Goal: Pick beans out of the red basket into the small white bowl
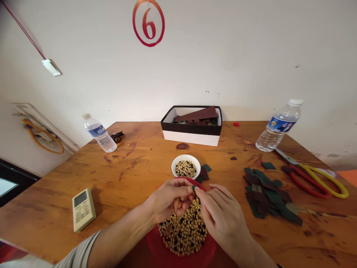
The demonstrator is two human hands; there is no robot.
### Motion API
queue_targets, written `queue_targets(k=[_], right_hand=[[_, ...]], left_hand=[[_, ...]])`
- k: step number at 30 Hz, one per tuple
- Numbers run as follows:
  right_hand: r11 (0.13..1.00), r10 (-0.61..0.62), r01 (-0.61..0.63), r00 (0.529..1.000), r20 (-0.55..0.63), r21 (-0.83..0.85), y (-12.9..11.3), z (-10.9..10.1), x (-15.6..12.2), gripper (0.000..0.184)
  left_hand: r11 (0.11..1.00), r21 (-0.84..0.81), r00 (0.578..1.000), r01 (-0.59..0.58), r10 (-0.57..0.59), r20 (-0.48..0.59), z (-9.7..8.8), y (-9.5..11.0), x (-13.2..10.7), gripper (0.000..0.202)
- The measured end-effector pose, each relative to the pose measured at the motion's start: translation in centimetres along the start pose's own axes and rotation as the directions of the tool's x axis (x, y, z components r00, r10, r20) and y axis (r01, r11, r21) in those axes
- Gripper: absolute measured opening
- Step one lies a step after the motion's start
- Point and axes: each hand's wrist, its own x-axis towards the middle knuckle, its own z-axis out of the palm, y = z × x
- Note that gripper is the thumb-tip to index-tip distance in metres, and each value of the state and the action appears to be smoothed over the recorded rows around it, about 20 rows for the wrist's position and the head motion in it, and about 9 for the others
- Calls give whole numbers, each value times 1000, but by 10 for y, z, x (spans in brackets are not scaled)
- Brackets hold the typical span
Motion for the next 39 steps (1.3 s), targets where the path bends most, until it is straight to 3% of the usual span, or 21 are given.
queue_targets(k=[7,9,11,13,15,16,17,18,19,22,25,29,31,33,34,36,38,39], right_hand=[[999,12,-13,1000,3,42,-2,-1,4,35],[999,19,-19,1000,4,48,-2,-1,4,33],[998,27,-28,1000,10,54,-3,0,2,31],[998,31,-31,999,16,60,-3,1,0,29],[997,31,-32,999,21,63,-2,2,-1,29],[997,33,-34,999,22,63,-2,2,-2,29],[997,38,-39,999,21,63,-2,3,-3,29],[997,43,-44,999,19,62,-2,3,-3,30],[997,48,-49,999,17,62,-1,3,-4,30],[997,70,-70,998,12,46,-1,2,-5,30],[996,87,-87,996,-2,16,0,2,-6,28],[995,95,-95,995,-13,15,0,3,-6,27],[995,99,-99,995,-12,23,0,3,-6,28],[995,99,-98,995,-13,29,0,3,-5,30],[995,99,-98,995,-13,32,-1,2,-4,30],[994,100,-99,995,-19,37,-1,1,-4,31],[995,89,-88,996,-25,41,-1,0,-3,32],[996,76,-74,997,-26,43,-1,-1,-2,33]], left_hand=[[1000,3,1000,3,-3,6,-2,-2,2,26],[994,107,998,-37,42,-48,-3,-2,4,19],[937,325,975,-128,179,-131,-7,1,7,11],[752,613,895,-241,417,-160,-12,6,10,6],[449,847,766,-284,638,-82,-18,9,11,6],[304,914,716,-268,698,-22,-19,10,10,10],[189,952,695,-239,718,32,-19,9,9,14],[108,971,708,-213,702,77,-19,8,7,16],[54,978,749,-200,653,117,-17,5,5,16],[-63,961,888,-268,372,271,-6,-6,-4,14],[-215,895,896,-391,131,424,3,-13,-11,19],[-334,853,909,-402,-28,417,7,-17,-15,26],[-291,876,914,-384,12,405,4,-18,-13,21],[-125,922,909,-367,161,383,1,-19,-9,18],[9,935,905,-356,252,342,-1,-19,-7,18],[368,879,921,-304,351,171,-3,-16,-2,18],[725,662,964,-191,264,-12,-4,-11,1,13],[846,520,981,-121,180,-65,-4,-8,2,12]])
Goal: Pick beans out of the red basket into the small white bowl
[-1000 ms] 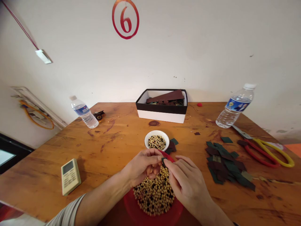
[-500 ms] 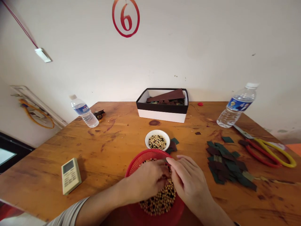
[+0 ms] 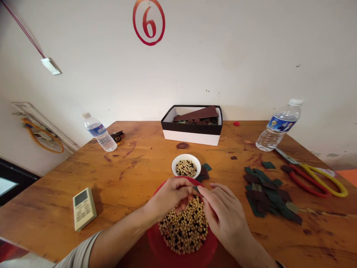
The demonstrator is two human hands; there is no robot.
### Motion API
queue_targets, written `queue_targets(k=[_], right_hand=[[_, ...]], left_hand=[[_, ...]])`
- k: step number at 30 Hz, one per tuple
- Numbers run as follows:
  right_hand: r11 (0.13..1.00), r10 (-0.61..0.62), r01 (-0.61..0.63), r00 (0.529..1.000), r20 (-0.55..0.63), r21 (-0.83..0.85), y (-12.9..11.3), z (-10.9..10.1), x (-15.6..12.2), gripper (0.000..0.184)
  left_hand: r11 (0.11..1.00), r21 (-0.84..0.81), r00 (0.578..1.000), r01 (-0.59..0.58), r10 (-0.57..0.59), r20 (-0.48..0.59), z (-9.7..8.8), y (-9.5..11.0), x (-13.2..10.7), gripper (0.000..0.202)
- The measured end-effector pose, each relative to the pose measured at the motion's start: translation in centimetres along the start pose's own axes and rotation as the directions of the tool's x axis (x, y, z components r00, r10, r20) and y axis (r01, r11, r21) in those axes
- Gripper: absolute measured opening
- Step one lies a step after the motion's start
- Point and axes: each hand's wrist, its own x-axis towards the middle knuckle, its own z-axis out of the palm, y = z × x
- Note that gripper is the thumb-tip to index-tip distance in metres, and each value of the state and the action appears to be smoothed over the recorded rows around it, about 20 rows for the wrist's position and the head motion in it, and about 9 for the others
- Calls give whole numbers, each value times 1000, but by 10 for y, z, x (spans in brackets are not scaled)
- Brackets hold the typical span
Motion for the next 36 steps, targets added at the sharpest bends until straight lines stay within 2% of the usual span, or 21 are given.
queue_targets(k=[2,5,12,15,18,20,22,23,25,27,29,33,36], right_hand=[[999,-41,41,999,7,4,0,0,1,33],[996,-85,85,996,33,-1,1,1,2,32],[997,-75,76,997,22,-27,0,2,4,30],[998,-51,52,998,22,-29,-1,1,4,32],[999,-43,43,999,15,-21,-2,1,3,30],[1000,-28,28,999,16,-11,-2,2,3,30],[1000,-13,13,999,29,0,-2,2,2,33],[1000,-9,9,999,35,5,-2,3,1,34],[1000,-8,7,999,40,12,-1,3,0,35],[1000,1,-2,999,42,11,-2,4,-1,33],[1000,17,-17,999,42,2,-2,4,-1,30],[999,7,-5,999,39,-44,7,1,-2,28],[987,55,-53,998,9,-150,28,-12,-2,30]], left_hand=[[961,-241,991,134,-125,52,-1,4,1,13],[913,-374,985,161,-129,110,0,6,0,19],[906,-392,976,160,-86,199,4,4,-5,22],[909,-386,979,156,-90,183,4,4,-6,25],[924,-362,989,122,-82,123,5,5,-5,25],[957,-284,997,59,-44,59,2,7,-1,20],[992,-102,995,-69,62,-74,-3,10,4,14],[990,27,978,-141,143,-151,-7,12,8,13],[918,305,905,-254,337,-260,-15,16,13,14],[841,474,869,-260,418,-264,-21,19,15,18],[800,540,868,-262,440,-229,-22,18,13,20],[759,556,865,-339,484,-133,-16,13,-2,17],[754,544,860,-368,499,-110,-13,9,-14,17]])
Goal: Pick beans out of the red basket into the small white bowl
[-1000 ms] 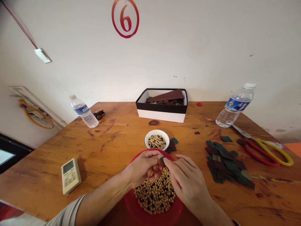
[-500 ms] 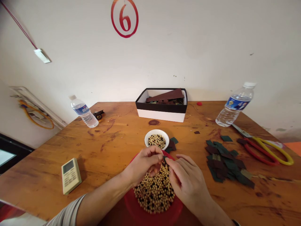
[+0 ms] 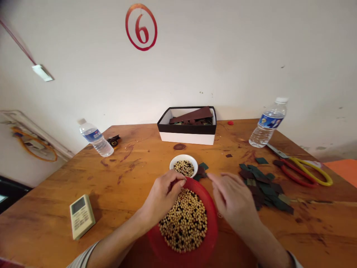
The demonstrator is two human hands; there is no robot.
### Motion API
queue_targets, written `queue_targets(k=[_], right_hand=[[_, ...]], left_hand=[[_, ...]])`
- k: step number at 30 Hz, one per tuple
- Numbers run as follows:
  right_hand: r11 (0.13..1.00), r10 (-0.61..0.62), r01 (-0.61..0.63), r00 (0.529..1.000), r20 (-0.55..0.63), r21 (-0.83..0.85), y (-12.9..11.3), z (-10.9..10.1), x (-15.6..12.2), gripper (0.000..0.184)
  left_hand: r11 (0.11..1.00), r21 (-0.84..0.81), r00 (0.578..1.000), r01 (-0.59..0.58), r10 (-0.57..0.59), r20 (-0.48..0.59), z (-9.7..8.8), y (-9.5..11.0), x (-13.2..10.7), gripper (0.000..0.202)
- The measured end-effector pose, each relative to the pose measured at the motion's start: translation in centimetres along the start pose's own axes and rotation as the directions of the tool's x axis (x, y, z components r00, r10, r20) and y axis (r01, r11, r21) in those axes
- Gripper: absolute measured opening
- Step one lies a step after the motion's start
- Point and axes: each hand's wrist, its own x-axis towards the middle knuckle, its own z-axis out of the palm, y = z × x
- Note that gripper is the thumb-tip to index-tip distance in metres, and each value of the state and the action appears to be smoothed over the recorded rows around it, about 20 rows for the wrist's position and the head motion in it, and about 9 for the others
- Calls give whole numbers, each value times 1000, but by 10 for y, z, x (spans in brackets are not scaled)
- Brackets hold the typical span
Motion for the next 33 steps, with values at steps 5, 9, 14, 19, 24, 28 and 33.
queue_targets(k=[5,9,14,19,24,28,33], right_hand=[[835,204,-231,973,-109,-499,45,-37,-1,27],[790,278,-230,961,-2,-569,51,-37,-1,27],[959,249,-173,895,370,-225,35,23,7,19],[937,345,-309,738,580,-165,25,65,18,20],[900,418,-408,716,560,-149,28,70,14,10],[853,480,-513,699,530,-97,34,67,7,4],[789,532,-614,670,518,-16,40,53,1,15]], left_hand=[[1000,-19,1000,-21,21,1,-5,0,-14,16],[998,-44,999,-38,38,0,-8,-1,-20,16],[998,-47,999,-42,42,-1,-6,-1,-23,15],[998,-57,999,-23,26,47,-1,-1,-24,15],[998,-52,995,-30,34,89,0,-3,-27,16],[998,-53,996,-46,50,77,1,-4,-27,17],[993,-75,995,-87,90,39,3,-5,-26,16]])
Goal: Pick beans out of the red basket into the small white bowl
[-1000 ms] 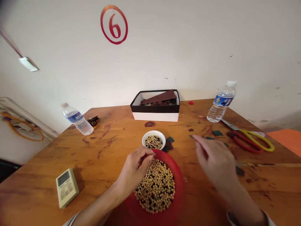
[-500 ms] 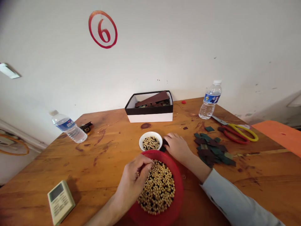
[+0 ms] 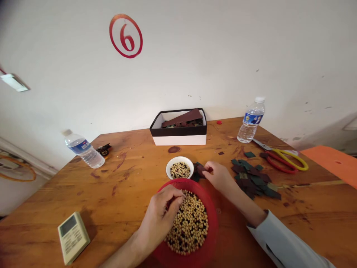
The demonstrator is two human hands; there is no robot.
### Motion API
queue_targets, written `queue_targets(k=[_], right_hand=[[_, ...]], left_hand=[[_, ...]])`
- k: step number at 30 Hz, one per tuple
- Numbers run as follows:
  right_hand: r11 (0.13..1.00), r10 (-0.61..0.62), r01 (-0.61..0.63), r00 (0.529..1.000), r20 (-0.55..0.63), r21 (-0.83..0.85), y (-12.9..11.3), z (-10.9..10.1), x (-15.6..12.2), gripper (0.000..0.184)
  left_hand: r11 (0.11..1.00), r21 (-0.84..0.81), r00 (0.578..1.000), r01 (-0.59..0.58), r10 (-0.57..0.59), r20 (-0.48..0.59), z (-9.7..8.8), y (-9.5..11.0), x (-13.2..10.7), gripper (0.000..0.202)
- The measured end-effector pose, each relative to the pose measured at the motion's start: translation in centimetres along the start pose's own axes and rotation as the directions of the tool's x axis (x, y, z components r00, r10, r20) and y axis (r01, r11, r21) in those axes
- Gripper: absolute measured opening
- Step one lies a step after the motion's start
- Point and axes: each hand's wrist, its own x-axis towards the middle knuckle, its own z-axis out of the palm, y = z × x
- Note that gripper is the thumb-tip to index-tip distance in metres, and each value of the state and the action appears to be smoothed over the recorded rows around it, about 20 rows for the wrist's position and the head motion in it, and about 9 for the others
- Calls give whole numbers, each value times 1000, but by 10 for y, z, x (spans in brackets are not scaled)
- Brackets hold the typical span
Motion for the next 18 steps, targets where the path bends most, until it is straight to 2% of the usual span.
queue_targets(k=[5,10,15,18], right_hand=[[998,23,-23,1000,1,64,2,-13,-5,32],[992,19,-20,1000,7,122,-3,-24,-5,40],[969,-7,-1,999,33,248,-27,-37,-20,39],[958,-68,63,998,7,281,-45,-41,-32,35]], left_hand=[[1000,-11,1000,19,-19,0,0,-1,1,16],[990,-78,993,114,-115,-11,1,-5,3,16],[948,-220,969,231,-243,-33,5,-1,9,9],[936,-258,963,238,-262,-64,9,7,18,20]])
